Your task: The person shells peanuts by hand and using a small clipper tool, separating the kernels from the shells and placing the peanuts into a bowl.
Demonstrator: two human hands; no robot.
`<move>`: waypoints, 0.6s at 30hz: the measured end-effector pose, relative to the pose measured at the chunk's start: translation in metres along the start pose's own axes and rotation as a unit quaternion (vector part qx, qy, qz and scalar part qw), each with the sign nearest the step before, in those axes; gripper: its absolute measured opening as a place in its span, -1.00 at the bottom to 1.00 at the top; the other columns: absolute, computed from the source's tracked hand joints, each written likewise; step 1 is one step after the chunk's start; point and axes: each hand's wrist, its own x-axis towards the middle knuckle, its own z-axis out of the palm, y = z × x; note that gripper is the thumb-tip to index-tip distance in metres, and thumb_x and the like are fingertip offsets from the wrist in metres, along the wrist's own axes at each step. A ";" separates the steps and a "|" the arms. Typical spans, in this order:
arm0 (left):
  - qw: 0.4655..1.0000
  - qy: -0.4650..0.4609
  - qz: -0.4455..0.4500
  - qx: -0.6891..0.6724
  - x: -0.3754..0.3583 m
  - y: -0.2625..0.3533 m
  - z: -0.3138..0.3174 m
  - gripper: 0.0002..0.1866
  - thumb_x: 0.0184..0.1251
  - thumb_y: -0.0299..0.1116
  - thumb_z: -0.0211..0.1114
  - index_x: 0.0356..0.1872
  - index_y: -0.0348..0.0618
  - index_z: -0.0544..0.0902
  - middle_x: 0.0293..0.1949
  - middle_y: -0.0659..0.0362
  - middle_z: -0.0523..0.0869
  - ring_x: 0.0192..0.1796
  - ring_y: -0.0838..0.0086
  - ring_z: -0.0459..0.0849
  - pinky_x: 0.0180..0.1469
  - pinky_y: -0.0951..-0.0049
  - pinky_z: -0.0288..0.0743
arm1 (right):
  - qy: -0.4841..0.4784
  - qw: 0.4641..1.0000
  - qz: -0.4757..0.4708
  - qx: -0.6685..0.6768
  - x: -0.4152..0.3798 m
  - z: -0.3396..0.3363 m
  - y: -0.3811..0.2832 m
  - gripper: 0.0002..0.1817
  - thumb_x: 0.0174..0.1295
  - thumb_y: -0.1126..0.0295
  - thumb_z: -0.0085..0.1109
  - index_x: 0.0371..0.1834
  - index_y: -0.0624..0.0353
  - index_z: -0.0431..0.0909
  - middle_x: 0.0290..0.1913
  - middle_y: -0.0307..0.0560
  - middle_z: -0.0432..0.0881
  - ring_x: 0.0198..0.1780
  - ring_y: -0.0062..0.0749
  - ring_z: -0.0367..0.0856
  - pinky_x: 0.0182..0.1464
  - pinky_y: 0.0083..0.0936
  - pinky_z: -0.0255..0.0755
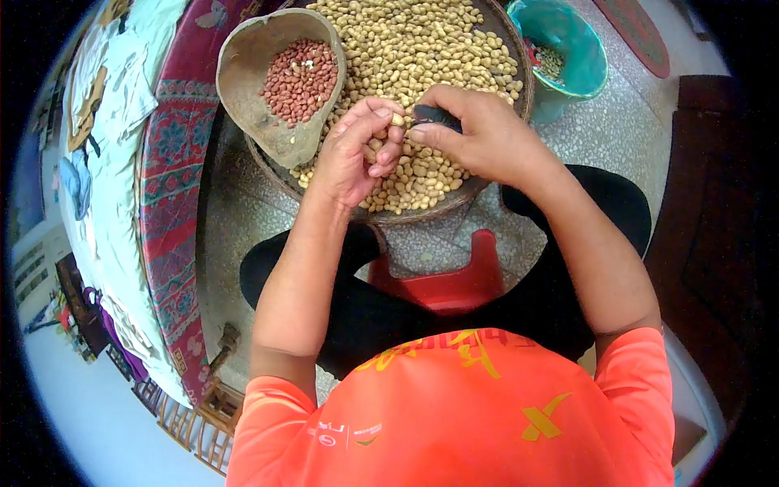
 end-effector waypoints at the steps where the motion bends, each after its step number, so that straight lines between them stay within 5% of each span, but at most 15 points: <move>1: 1.000 0.000 0.000 0.000 0.001 -0.001 -0.001 -0.83 0.35 -0.32 0.16 -0.18 -0.20 0.48 -0.43 0.21 0.52 -0.62 0.66 0.33 -0.69 0.72 0.12 | -0.021 1.000 0.010 0.010 0.000 0.000 -0.001 -0.62 0.15 0.05 0.19 -0.23 0.17 0.56 -0.37 0.16 0.63 -0.27 0.09 0.62 -0.22 -0.12 0.46; 18: 0.988 -0.012 0.057 0.145 -0.001 -0.005 0.007 -0.79 0.31 -0.40 0.23 -0.10 -0.13 0.44 -0.43 0.27 0.50 -0.51 0.66 0.43 -0.59 0.70 0.22 | -0.015 0.995 0.004 -0.094 -0.002 -0.002 -0.007 -0.66 0.15 0.09 0.17 -0.29 0.17 0.51 -0.37 0.10 0.64 -0.27 0.06 0.63 -0.22 -0.08 0.47</move>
